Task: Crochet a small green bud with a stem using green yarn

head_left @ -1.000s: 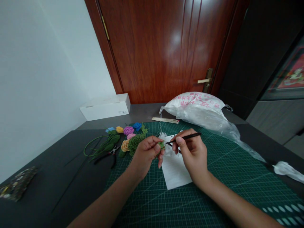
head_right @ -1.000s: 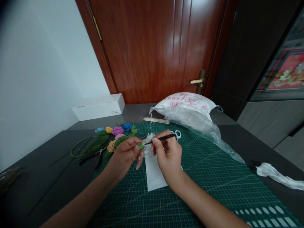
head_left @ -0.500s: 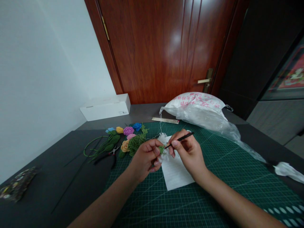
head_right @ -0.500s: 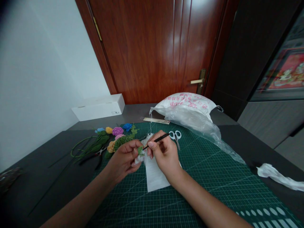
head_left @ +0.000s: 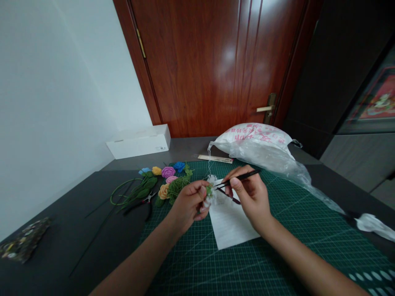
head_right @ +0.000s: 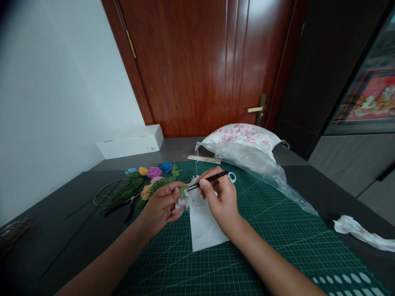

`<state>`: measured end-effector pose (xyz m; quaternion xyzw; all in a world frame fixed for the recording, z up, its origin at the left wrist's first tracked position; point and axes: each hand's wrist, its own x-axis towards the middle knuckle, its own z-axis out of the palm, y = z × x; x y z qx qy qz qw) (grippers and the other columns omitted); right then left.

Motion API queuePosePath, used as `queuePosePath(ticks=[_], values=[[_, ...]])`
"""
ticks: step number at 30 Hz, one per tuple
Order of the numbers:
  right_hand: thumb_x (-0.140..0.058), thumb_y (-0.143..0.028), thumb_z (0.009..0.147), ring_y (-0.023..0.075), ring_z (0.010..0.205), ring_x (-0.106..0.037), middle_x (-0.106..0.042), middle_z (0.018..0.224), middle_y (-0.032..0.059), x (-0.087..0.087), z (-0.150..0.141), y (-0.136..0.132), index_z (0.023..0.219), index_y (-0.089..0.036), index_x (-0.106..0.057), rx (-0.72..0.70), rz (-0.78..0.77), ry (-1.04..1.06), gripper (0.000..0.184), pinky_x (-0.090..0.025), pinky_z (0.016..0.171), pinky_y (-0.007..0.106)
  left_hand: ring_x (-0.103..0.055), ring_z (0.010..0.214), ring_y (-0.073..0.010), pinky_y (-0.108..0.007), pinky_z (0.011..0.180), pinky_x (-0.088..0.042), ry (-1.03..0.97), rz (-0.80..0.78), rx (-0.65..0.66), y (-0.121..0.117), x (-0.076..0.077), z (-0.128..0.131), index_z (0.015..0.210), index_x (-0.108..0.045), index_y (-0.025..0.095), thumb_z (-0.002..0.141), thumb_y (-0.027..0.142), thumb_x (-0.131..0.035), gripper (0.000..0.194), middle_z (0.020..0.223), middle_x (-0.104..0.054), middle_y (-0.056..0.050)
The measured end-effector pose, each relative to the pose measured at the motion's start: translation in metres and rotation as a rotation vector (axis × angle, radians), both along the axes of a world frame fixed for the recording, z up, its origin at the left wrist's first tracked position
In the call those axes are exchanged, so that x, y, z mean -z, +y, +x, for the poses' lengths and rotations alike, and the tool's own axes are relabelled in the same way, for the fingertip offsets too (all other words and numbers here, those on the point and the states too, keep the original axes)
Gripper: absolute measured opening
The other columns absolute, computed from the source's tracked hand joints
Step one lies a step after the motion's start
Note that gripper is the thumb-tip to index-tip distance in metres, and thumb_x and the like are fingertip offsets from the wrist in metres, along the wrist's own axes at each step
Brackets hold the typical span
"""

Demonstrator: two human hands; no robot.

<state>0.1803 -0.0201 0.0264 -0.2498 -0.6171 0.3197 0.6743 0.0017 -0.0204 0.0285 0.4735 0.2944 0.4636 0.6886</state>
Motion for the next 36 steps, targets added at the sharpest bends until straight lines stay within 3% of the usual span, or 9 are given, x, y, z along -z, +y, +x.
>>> queuePosePath(ticks=[13,19,22,27,32,36], values=[[-0.062,-0.027,0.1,0.0118,0.059,-0.06,-0.065,0.08,0.0001,0.001,-0.005,-0.005,0.089,-0.023,-0.06,-0.013,-0.005,0.006,0.011,-0.048,0.052,0.025,-0.034,0.039,-0.0054,-0.015,0.032,-0.023,0.008,0.003,-0.018,0.0,0.002,0.0,0.087,-0.062,0.014,0.078,0.046,-0.083,0.039,0.054,-0.049,0.006],[-0.062,-0.028,0.099,0.0122,0.056,-0.06,-0.065,0.076,0.0002,0.002,-0.006,-0.005,0.086,-0.022,-0.061,-0.014,-0.041,-0.041,0.014,-0.048,0.049,0.025,-0.029,0.036,-0.0038,-0.014,0.031,-0.021,0.002,-0.007,0.041,-0.002,0.003,0.0,0.086,-0.062,0.014,0.082,0.045,-0.079,0.035,0.051,-0.047,0.007],[-0.062,-0.026,0.098,0.0135,0.057,-0.062,-0.067,0.079,0.0017,0.003,-0.007,-0.004,0.085,-0.022,-0.062,-0.044,0.039,-0.076,0.014,-0.049,0.049,0.026,-0.027,0.035,-0.0028,-0.014,0.03,-0.021,0.008,-0.009,0.062,-0.004,0.003,0.001,0.085,-0.062,0.015,0.086,0.04,-0.074,0.028,0.055,-0.052,0.005],[-0.064,-0.025,0.097,0.0186,0.074,-0.069,-0.071,0.077,0.003,0.002,-0.004,0.0,0.081,-0.023,-0.066,-0.017,0.245,-0.222,0.016,-0.055,0.068,0.033,-0.024,0.036,-0.0032,-0.012,0.031,-0.02,0.022,-0.06,0.091,-0.007,0.005,0.004,0.077,-0.056,0.017,0.082,0.025,-0.071,0.017,0.05,-0.043,0.007],[-0.061,-0.034,0.099,0.0144,0.056,-0.059,-0.064,0.07,-0.0012,0.009,-0.005,0.007,0.086,-0.024,-0.059,-0.021,-0.048,-0.041,0.016,-0.048,0.051,0.027,-0.043,0.043,-0.0086,-0.017,0.033,-0.036,0.033,0.009,0.067,-0.002,0.003,0.005,0.094,-0.06,0.017,0.087,0.039,-0.073,0.027,0.062,-0.055,0.002],[-0.063,-0.04,0.098,0.0138,0.053,-0.057,-0.061,0.063,-0.0028,0.01,-0.009,0.006,0.086,-0.023,-0.057,-0.022,-0.178,0.01,0.021,-0.047,0.05,0.026,-0.055,0.051,-0.011,-0.021,0.04,-0.045,0.03,0.112,0.007,0.002,0.001,0.004,0.093,-0.059,0.016,0.081,0.033,-0.08,0.029,0.077,-0.065,-0.002]])
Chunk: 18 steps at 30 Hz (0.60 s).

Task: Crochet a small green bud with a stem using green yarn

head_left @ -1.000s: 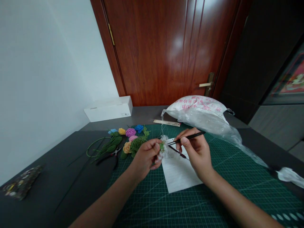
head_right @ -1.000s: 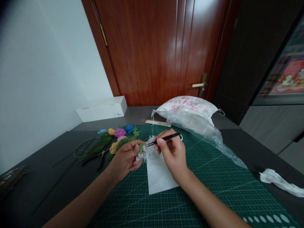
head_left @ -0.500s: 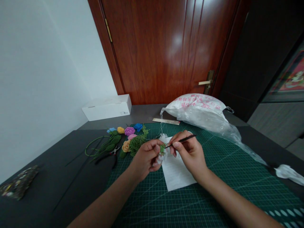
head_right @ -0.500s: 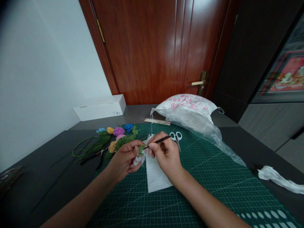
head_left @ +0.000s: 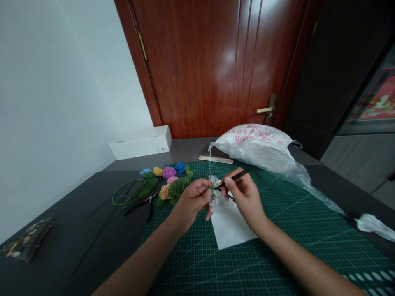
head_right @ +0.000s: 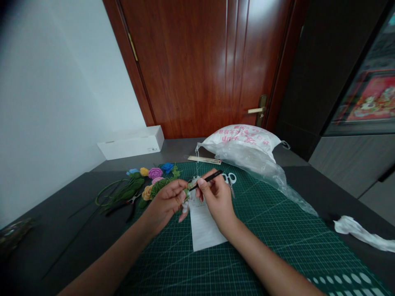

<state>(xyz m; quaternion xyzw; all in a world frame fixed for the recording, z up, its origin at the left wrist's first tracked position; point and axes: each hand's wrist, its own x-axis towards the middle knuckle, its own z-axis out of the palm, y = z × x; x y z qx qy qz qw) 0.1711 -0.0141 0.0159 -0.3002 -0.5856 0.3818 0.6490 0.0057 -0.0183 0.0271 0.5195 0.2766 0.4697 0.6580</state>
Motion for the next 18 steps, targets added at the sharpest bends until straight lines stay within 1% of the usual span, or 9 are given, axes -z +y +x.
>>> queuePosePath(ticks=[2,5,7,10,13,16,18], values=[[-0.063,-0.042,0.098,0.0139,0.053,-0.058,-0.062,0.064,-0.0026,-0.0013,0.0,-0.0017,0.087,-0.023,-0.056,0.04,-0.001,0.011,0.023,-0.048,0.051,0.027,-0.056,0.052,-0.0115,-0.022,0.042,-0.046,0.002,0.019,-0.061,0.0022,0.0021,-0.0005,0.088,-0.059,0.015,0.08,0.031,-0.08,0.027,0.075,-0.065,-0.002],[-0.062,-0.043,0.098,0.0153,0.057,-0.06,-0.062,0.067,-0.0023,-0.0024,0.0017,-0.0041,0.089,-0.024,-0.056,0.138,0.014,0.051,0.023,-0.05,0.054,0.029,-0.054,0.049,-0.0109,-0.023,0.046,-0.047,-0.001,0.031,-0.162,0.005,0.006,-0.0017,0.088,-0.06,0.016,0.081,0.027,-0.078,0.023,0.066,-0.061,0.003],[-0.061,-0.044,0.098,0.0159,0.058,-0.061,-0.063,0.068,-0.0017,-0.0011,0.0018,-0.0053,0.09,-0.024,-0.056,0.151,0.004,0.034,0.022,-0.05,0.054,0.029,-0.055,0.049,-0.0113,-0.025,0.049,-0.048,0.005,0.039,-0.186,0.0059,0.0074,-0.0025,0.088,-0.06,0.016,0.081,0.026,-0.078,0.022,0.064,-0.06,0.004],[-0.06,-0.043,0.099,0.0158,0.057,-0.06,-0.064,0.07,-0.0004,0.0027,-0.0003,-0.007,0.091,-0.024,-0.057,0.149,-0.001,-0.053,0.021,-0.049,0.053,0.029,-0.057,0.054,-0.0137,-0.027,0.053,-0.049,0.024,0.047,-0.202,0.0054,0.0074,-0.0032,0.086,-0.06,0.016,0.078,0.027,-0.08,0.024,0.067,-0.063,0.002],[-0.06,-0.041,0.099,0.016,0.056,-0.06,-0.064,0.069,-0.0001,0.0044,-0.0009,-0.0079,0.089,-0.024,-0.057,0.183,0.03,-0.111,0.02,-0.048,0.052,0.03,-0.057,0.059,-0.0144,-0.028,0.059,-0.048,0.038,0.054,-0.224,0.0049,0.0065,-0.0039,0.085,-0.062,0.016,0.076,0.028,-0.083,0.025,0.07,-0.065,0.0],[-0.059,-0.04,0.1,0.0167,0.055,-0.06,-0.062,0.066,-0.0002,0.0029,0.0036,-0.0056,0.086,-0.024,-0.057,0.28,0.072,-0.205,0.021,-0.047,0.052,0.029,-0.057,0.066,-0.0141,-0.027,0.066,-0.045,0.048,0.075,-0.264,0.0061,0.0061,-0.0053,0.083,-0.066,0.016,0.074,0.027,-0.084,0.023,0.072,-0.065,0.0],[-0.059,-0.037,0.099,0.0175,0.057,-0.06,-0.062,0.066,0.0003,0.0016,0.0087,-0.0015,0.083,-0.024,-0.056,0.354,0.1,-0.345,0.021,-0.046,0.054,0.029,-0.058,0.072,-0.0157,-0.028,0.072,-0.043,0.055,0.089,-0.284,0.0076,0.0061,-0.0065,0.082,-0.068,0.015,0.074,0.027,-0.084,0.021,0.076,-0.067,-0.002]])
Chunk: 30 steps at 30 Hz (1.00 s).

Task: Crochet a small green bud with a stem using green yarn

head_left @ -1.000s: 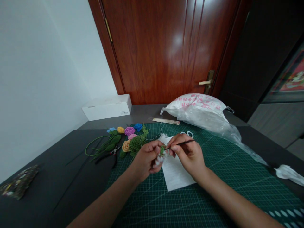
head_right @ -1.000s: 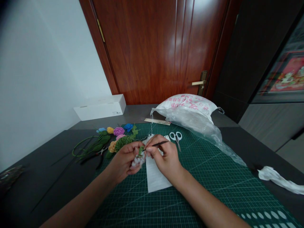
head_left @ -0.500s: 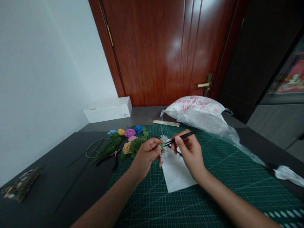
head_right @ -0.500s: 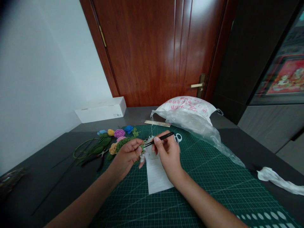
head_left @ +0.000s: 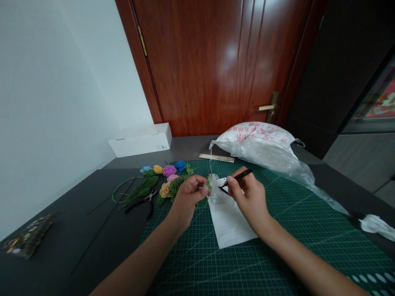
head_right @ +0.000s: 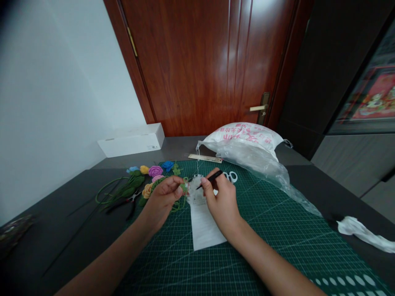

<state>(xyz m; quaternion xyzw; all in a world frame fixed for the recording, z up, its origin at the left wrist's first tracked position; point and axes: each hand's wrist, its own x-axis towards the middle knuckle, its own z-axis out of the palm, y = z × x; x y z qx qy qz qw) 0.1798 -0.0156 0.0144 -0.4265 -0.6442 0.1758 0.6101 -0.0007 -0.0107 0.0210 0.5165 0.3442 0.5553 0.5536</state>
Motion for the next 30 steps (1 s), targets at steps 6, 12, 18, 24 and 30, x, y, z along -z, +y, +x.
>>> queuePosePath(ticks=[6,12,18,24,30], values=[[-0.063,-0.019,0.088,0.0208,0.06,-0.061,-0.063,0.067,0.0025,0.002,0.015,0.018,0.079,-0.023,-0.056,0.073,-0.036,-0.311,0.012,-0.043,0.058,0.031,-0.057,0.082,-0.0176,-0.028,0.077,-0.039,0.013,0.01,-0.037,0.003,0.001,-0.003,0.087,-0.072,0.016,0.075,0.024,-0.081,0.017,0.08,-0.066,-0.002],[-0.062,-0.031,0.096,0.0176,0.054,-0.063,-0.065,0.065,0.0004,-0.006,0.018,0.014,0.083,-0.022,-0.056,-0.012,-0.068,-0.158,0.016,-0.049,0.054,0.029,-0.058,0.077,-0.0182,-0.031,0.079,-0.042,-0.002,-0.001,-0.002,0.001,0.002,-0.002,0.087,-0.072,0.015,0.078,0.032,-0.08,0.021,0.077,-0.068,-0.003],[-0.065,-0.033,0.098,0.0152,0.065,-0.067,-0.069,0.083,0.0015,-0.019,0.007,-0.008,0.094,-0.023,-0.064,-0.271,0.025,0.206,0.01,-0.054,0.06,0.03,-0.057,0.069,-0.018,-0.032,0.074,-0.043,-0.018,-0.018,0.081,-0.003,0.001,0.002,0.083,-0.071,0.015,0.082,0.044,-0.078,0.03,0.069,-0.065,-0.003],[-0.065,-0.032,0.098,0.0152,0.064,-0.067,-0.068,0.082,0.0019,-0.014,0.003,-0.009,0.093,-0.023,-0.066,-0.29,0.027,0.204,0.011,-0.054,0.059,0.031,-0.055,0.064,-0.0166,-0.032,0.069,-0.042,-0.045,-0.026,0.158,-0.006,-0.003,0.004,0.084,-0.07,0.015,0.082,0.047,-0.078,0.033,0.066,-0.064,-0.002],[-0.063,-0.031,0.099,0.0143,0.06,-0.064,-0.066,0.076,0.0005,-0.016,0.003,-0.01,0.091,-0.022,-0.065,-0.288,0.036,0.167,0.012,-0.052,0.057,0.03,-0.052,0.057,-0.0139,-0.03,0.062,-0.041,-0.131,-0.072,0.234,-0.007,-0.002,0.004,0.088,-0.069,0.014,0.083,0.045,-0.079,0.032,0.06,-0.06,-0.001]])
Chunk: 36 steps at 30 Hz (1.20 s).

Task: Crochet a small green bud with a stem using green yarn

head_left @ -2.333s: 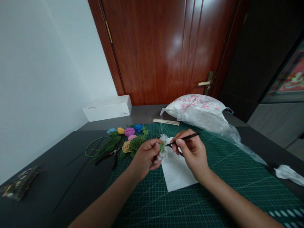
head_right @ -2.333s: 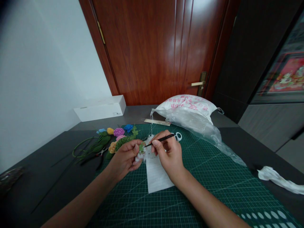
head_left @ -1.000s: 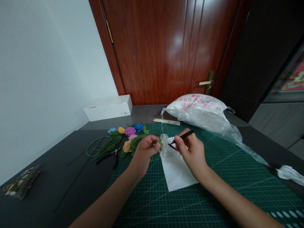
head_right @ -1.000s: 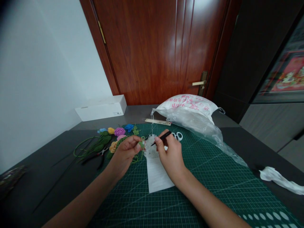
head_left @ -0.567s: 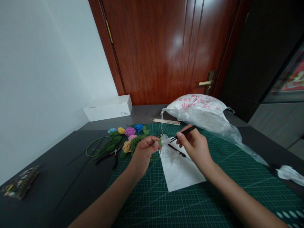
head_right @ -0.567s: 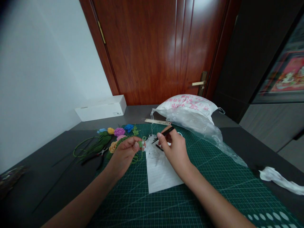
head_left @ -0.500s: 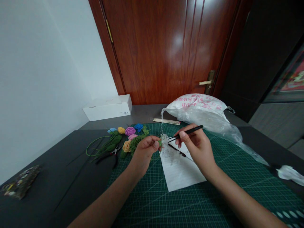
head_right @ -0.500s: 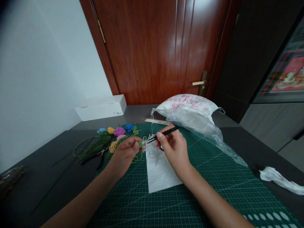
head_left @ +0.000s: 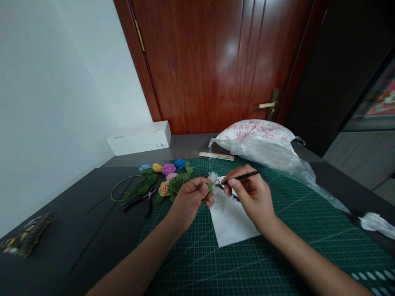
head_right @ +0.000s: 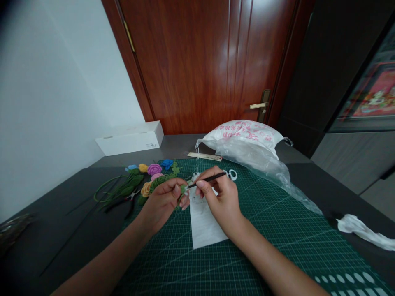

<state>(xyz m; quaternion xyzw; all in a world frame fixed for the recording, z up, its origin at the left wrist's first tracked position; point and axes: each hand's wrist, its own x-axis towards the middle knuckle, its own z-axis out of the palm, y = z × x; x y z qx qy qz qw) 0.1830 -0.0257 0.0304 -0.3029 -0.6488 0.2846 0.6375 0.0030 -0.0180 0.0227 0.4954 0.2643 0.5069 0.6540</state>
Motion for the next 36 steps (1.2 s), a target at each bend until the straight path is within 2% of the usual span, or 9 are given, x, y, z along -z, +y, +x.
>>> queuePosePath(ticks=[5,9,14,18,24,29,36], values=[[-0.064,-0.029,0.098,0.0138,0.059,-0.063,-0.068,0.079,0.0019,0.002,-0.002,-0.001,0.087,-0.022,-0.065,-0.021,0.006,0.013,0.014,-0.051,0.054,0.029,-0.045,0.053,-0.0112,-0.026,0.053,-0.039,-0.063,-0.069,0.041,-0.003,0.0,0.001,0.089,-0.069,0.015,0.08,0.039,-0.082,0.029,0.056,-0.052,0.003],[-0.065,-0.029,0.098,0.0137,0.058,-0.063,-0.068,0.078,0.0016,0.006,-0.006,0.001,0.083,-0.022,-0.063,-0.094,0.005,0.075,0.016,-0.051,0.053,0.028,-0.043,0.048,-0.0096,-0.024,0.049,-0.038,-0.066,-0.093,0.086,-0.006,0.001,0.002,0.087,-0.067,0.016,0.077,0.03,-0.082,0.022,0.055,-0.052,0.004],[-0.064,-0.026,0.098,0.0118,0.053,-0.061,-0.067,0.075,-0.0002,0.012,-0.01,0.006,0.086,-0.022,-0.062,-0.2,0.008,0.129,0.013,-0.049,0.049,0.025,-0.042,0.046,-0.0088,-0.023,0.046,-0.038,-0.058,-0.089,0.069,-0.005,0.004,0.001,0.085,-0.068,0.016,0.072,0.021,-0.082,0.019,0.054,-0.048,0.006],[-0.066,-0.024,0.096,0.0171,0.073,-0.069,-0.07,0.078,0.003,0.013,-0.009,0.007,0.081,-0.022,-0.066,-0.123,0.186,0.028,0.016,-0.055,0.065,0.031,-0.044,0.048,-0.0094,-0.024,0.048,-0.039,-0.043,-0.036,0.019,0.0,0.005,0.001,0.086,-0.068,0.016,0.074,0.023,-0.081,0.019,0.053,-0.047,0.007],[-0.063,-0.022,0.099,0.0129,0.062,-0.064,-0.068,0.089,0.0012,0.005,-0.003,0.002,0.093,-0.024,-0.063,-0.034,0.06,0.227,0.006,-0.052,0.055,0.028,-0.048,0.049,-0.0103,-0.025,0.051,-0.038,-0.031,0.003,-0.002,0.004,0.005,0.0,0.089,-0.065,0.016,0.079,0.035,-0.082,0.027,0.054,-0.054,0.004],[-0.063,-0.024,0.099,0.0136,0.066,-0.064,-0.068,0.091,0.0027,0.007,-0.008,-0.004,0.095,-0.023,-0.065,-0.064,0.054,0.168,0.005,-0.052,0.057,0.028,-0.051,0.051,-0.0109,-0.026,0.054,-0.04,-0.02,0.032,-0.016,0.002,0.004,-0.001,0.089,-0.064,0.015,0.081,0.035,-0.082,0.028,0.057,-0.059,0.003],[-0.062,-0.024,0.1,0.0129,0.064,-0.064,-0.069,0.09,0.002,0.011,-0.012,-0.004,0.092,-0.023,-0.063,-0.013,0.049,0.182,0.008,-0.051,0.056,0.027,-0.054,0.051,-0.0119,-0.026,0.055,-0.041,0.002,0.067,-0.014,0.002,0.004,-0.001,0.088,-0.063,0.016,0.082,0.036,-0.081,0.028,0.059,-0.062,0.002]])
